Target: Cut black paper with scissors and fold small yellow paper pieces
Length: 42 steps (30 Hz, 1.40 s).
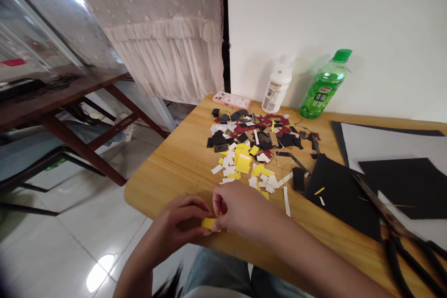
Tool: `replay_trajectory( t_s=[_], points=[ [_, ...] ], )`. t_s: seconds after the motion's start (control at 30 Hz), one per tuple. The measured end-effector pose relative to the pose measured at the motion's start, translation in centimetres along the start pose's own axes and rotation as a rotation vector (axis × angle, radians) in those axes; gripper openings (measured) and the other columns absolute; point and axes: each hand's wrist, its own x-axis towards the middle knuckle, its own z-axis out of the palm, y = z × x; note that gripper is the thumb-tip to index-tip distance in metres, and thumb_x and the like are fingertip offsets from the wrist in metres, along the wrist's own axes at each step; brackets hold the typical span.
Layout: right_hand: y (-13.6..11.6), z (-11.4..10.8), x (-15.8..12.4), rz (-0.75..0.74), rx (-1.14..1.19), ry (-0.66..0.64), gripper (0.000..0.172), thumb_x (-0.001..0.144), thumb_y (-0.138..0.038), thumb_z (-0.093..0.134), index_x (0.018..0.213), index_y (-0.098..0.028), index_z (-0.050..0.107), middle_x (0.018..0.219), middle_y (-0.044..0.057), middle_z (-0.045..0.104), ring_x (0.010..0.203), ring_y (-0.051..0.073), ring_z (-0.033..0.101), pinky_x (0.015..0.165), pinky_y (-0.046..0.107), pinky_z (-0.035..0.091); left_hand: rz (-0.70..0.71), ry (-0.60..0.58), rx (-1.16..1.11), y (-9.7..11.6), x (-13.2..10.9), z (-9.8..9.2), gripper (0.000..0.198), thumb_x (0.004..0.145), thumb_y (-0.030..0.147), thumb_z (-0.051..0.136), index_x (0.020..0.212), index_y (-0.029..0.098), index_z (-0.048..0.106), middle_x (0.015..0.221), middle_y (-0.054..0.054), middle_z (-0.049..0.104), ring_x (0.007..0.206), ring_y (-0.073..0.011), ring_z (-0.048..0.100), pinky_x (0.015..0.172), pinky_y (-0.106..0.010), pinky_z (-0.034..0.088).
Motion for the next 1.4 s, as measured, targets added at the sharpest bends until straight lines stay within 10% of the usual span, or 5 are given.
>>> replay_trajectory(
  t_s=[0.47,0.7,0.97,1.23,1.4],
  points=[
    [-2.1,-1.3,0.7,0.030,-0.141,-0.080,0.032,0.059,-0.012,0.085,0.058,-0.020,0.054,0.052,-0.009,0.053,0.052,0.012,0.052,0.047,0.023,0.028,0.091,-0.060,0.034,0.1,0.1,-0.2,0.013,0.088,0.032,0.073,0.093,0.021,0.075,0.096,-0.006,0.075,0.091,-0.0223,0.070,0.078,-0.030,0.050],
    [0.7,-1.3,-0.6,-0.083,0.064,-0.072,0.016,0.073,-0.017,0.080,0.078,-0.019,0.066,0.066,-0.008,0.064,0.062,0.010,0.059,0.053,0.020,0.038,0.067,-0.077,0.051,0.1,0.2,-0.4,0.009,0.083,0.022,0.078,0.088,0.019,0.073,0.095,-0.005,0.074,0.089,-0.0214,0.069,0.077,-0.029,0.050],
    [4.9,-1.1,-3.4,-0.091,-0.159,0.375,0.015,0.088,-0.017,0.065,0.101,-0.022,0.070,0.104,0.005,0.072,0.092,0.022,0.069,0.085,0.039,0.053,0.032,-0.050,0.079,0.0,-0.1,-0.3,0.010,0.083,0.024,0.078,0.090,0.020,0.072,0.097,-0.006,0.073,0.088,-0.0221,0.070,0.077,-0.032,0.051],
    [4.7,-0.3,-2.5,-0.146,-0.345,0.427,0.012,0.085,-0.009,0.067,0.088,-0.021,0.066,0.104,0.004,0.070,0.098,0.024,0.068,0.085,0.038,0.055,0.067,-0.023,0.083,-0.3,-0.2,-0.1,0.010,0.084,0.027,0.077,0.092,0.021,0.073,0.098,-0.007,0.074,0.088,-0.0227,0.070,0.077,-0.032,0.052],
    [3.2,-0.7,-3.4,-0.080,-0.014,0.361,0.008,0.086,-0.017,0.068,0.080,-0.022,0.068,0.080,0.000,0.072,0.075,0.018,0.067,0.067,0.029,0.048,0.073,-0.022,0.083,-0.1,-0.1,-0.1,0.012,0.085,0.030,0.076,0.091,0.020,0.073,0.096,-0.007,0.074,0.087,-0.0224,0.071,0.076,-0.032,0.052]
  ],
)
